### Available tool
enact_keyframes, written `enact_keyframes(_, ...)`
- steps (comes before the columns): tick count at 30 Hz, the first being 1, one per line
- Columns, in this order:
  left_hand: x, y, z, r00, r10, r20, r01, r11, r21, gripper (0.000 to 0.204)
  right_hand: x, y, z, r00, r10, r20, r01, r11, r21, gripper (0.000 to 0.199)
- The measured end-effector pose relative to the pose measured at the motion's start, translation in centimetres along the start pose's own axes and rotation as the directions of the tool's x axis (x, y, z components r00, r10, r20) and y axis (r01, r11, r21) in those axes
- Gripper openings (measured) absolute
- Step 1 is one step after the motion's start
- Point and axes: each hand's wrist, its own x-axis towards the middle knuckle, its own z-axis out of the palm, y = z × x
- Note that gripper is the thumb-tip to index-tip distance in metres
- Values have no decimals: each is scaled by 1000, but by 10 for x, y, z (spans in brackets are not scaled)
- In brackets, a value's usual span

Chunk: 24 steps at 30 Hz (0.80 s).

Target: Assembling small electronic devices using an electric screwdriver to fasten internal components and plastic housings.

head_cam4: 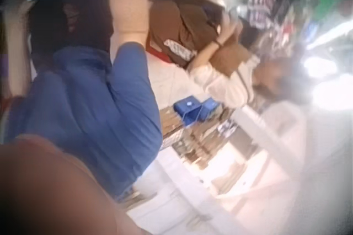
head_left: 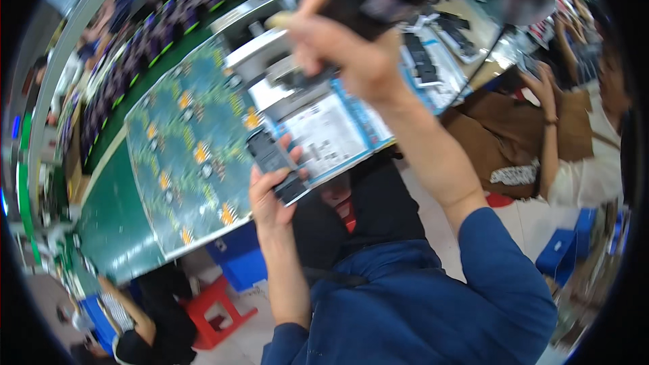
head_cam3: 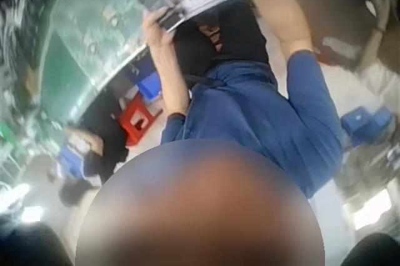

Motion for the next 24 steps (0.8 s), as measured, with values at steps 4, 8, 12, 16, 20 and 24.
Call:
enact_keyframes(4,-10,2,-1,997,47,-64,-45,998,32,62,8,-2,13,995,102,-5,-102,993,-53,15)
enact_keyframes(8,-12,1,-3,996,75,-45,-73,997,38,61,10,20,17,995,87,41,-82,990,-116,18)
enact_keyframes(12,-11,1,-3,996,84,-28,-83,996,33,63,10,36,25,986,-74,148,117,945,-306,21)
enact_keyframes(16,-8,2,-5,997,71,-13,-72,997,-25,63,16,20,49,987,121,102,-95,970,-225,22)
enact_keyframes(20,-6,2,-8,999,25,-41,-30,990,-137,67,22,21,45,965,250,80,-223,942,-251,23)
enact_keyframes(24,-9,4,-11,997,49,-67,-59,985,-161,62,-3,18,29,920,320,226,-329,944,0,11)
